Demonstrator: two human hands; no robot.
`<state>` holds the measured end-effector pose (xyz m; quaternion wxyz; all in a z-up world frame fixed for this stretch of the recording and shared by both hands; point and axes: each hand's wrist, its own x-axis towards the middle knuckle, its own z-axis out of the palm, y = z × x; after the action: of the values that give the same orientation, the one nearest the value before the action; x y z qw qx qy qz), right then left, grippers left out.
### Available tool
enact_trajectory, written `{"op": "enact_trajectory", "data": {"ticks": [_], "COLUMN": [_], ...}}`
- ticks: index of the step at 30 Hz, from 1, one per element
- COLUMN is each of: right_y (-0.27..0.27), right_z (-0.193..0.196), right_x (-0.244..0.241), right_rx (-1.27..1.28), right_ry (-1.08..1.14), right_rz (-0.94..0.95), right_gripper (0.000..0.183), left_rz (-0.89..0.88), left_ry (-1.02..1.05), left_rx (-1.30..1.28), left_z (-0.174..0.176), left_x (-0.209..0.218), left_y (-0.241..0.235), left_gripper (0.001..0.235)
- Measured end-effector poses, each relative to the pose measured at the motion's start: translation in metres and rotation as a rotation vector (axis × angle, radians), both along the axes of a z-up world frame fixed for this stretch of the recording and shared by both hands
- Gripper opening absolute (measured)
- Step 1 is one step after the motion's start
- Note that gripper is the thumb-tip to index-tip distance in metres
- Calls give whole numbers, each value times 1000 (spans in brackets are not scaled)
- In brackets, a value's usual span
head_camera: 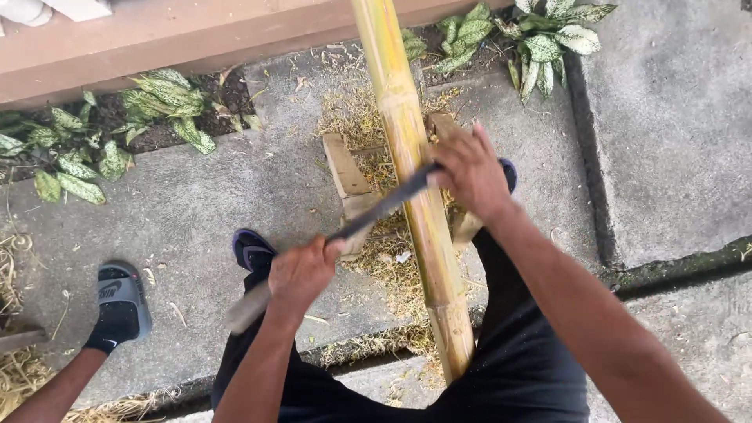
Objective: Scraping the outer layer of a bamboo pole using a large knife/machete.
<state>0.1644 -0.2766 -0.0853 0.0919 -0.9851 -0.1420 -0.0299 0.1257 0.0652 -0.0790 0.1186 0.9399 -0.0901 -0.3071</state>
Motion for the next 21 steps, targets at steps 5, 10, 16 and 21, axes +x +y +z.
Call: {"op": "enact_trajectory", "data": {"ticks": [5,10,16,21], "right_y": [16,7,-2,8], "right_z": [-12,7,-16,-22], "right_x": [-118,11,-56,-114], "right_rx": [117,129,134,150], "right_ry": [74,-50,-18,41], "right_rz": [-143,-43,-98,-165], "right_gripper": [53,57,44,49], "left_rz": [-124,-10,-45,-203], "left_ry": [-37,-98,153,121], "left_rx": [-34,17,88,-1], "left_z": [-9,8,17,1], "left_x": [-63,21,-6,-51], "left_y": [31,4,4,25], "left_gripper": [60,56,55,65]}}
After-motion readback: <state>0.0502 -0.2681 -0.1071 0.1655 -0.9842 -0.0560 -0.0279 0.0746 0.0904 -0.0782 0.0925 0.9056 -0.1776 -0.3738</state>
